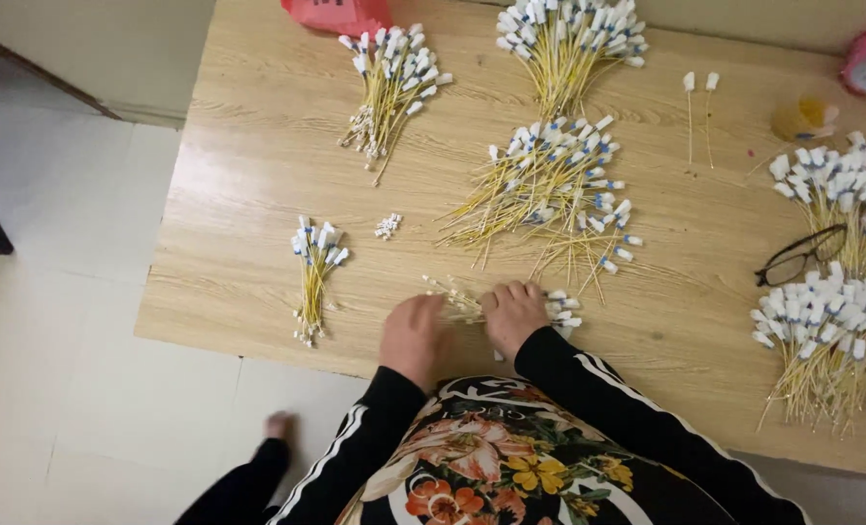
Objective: Assemble small white connectors onto yellow wire sticks at a workbench
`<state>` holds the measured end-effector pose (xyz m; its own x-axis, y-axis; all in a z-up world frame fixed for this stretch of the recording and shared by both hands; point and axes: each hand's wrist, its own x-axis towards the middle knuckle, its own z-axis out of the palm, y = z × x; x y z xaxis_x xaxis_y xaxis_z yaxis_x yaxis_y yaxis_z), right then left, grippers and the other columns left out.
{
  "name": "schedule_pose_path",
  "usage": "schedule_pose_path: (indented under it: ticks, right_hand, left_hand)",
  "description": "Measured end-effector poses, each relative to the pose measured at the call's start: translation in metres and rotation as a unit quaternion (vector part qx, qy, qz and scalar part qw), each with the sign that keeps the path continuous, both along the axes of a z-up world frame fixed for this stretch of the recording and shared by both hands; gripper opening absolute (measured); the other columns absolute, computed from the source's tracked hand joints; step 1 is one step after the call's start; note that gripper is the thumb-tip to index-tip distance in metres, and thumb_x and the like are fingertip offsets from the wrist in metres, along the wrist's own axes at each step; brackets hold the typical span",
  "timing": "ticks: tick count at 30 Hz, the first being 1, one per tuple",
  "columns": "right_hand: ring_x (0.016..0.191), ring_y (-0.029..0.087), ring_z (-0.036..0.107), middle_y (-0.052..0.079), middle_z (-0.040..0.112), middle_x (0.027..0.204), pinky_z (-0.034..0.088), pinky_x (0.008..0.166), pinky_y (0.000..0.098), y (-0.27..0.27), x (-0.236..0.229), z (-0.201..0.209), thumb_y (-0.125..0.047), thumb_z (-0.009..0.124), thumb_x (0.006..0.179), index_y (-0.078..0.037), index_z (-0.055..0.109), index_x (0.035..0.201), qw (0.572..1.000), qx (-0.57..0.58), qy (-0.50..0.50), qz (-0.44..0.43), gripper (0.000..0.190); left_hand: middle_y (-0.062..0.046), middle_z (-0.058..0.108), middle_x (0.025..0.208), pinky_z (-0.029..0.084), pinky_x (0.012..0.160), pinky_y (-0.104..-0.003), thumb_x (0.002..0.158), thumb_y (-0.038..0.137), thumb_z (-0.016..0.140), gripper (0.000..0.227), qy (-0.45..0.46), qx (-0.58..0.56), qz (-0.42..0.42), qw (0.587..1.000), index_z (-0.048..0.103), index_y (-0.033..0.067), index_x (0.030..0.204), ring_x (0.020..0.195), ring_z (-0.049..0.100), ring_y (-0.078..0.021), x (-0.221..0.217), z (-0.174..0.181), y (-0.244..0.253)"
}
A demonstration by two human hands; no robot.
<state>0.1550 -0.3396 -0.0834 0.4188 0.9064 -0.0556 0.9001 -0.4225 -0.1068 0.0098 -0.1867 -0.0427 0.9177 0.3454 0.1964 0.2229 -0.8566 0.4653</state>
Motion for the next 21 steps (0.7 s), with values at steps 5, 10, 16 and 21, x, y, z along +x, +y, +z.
schedule_pose_path:
  ticks: [5,10,16,21]
  right_hand:
    - [0.095,0.027,0.052,0.009,0.056,0.091,0.035,0.086,0.0427,-0.006,-0.003,0.006,-0.023,0.058,0.077,-0.010,0.058,0.093,0.999,0.011,0.040,0.006,0.020]
    - [0.118,0.035,0.052,0.013,0.058,0.118,0.038,0.101,0.0506,-0.030,0.012,0.037,-0.039,0.076,0.070,-0.007,0.052,0.128,0.990,-0.013,0.139,-0.019,0.070]
    - [0.101,0.033,0.062,0.010,0.063,0.101,0.048,0.088,0.0402,-0.090,0.038,0.037,-0.031,0.076,0.075,-0.011,0.066,0.106,0.965,0.158,0.125,-0.170,0.039]
    - [0.107,0.028,0.061,0.005,0.063,0.103,0.046,0.093,0.0383,-0.101,0.037,0.041,-0.032,0.073,0.078,-0.019,0.066,0.111,0.950,0.141,0.171,-0.222,0.036]
  left_hand:
    - [-0.008,0.049,0.141,0.022,0.112,-0.056,0.087,0.027,0.055,0.062,0.115,0.073,-0.141,0.981,0.038,0.0172,0.146,0.134,0.040,-0.0284,0.028,0.033,-0.028]
    - [-0.012,0.056,0.126,0.026,0.109,-0.060,0.090,0.029,0.049,0.057,0.136,0.096,-0.146,0.975,0.041,0.0077,0.142,0.124,0.048,-0.0310,0.039,-0.017,-0.031]
    - [-0.012,0.055,0.089,0.037,0.090,-0.054,0.079,0.033,0.056,0.031,0.046,0.127,-0.175,0.975,0.062,0.0079,0.096,0.092,0.055,-0.0338,0.045,-0.067,-0.035]
    - [-0.015,0.057,0.085,0.039,0.082,-0.050,0.079,0.024,0.053,0.020,0.078,0.154,-0.202,0.964,0.058,0.0075,0.088,0.089,0.056,-0.0357,0.042,-0.062,-0.025]
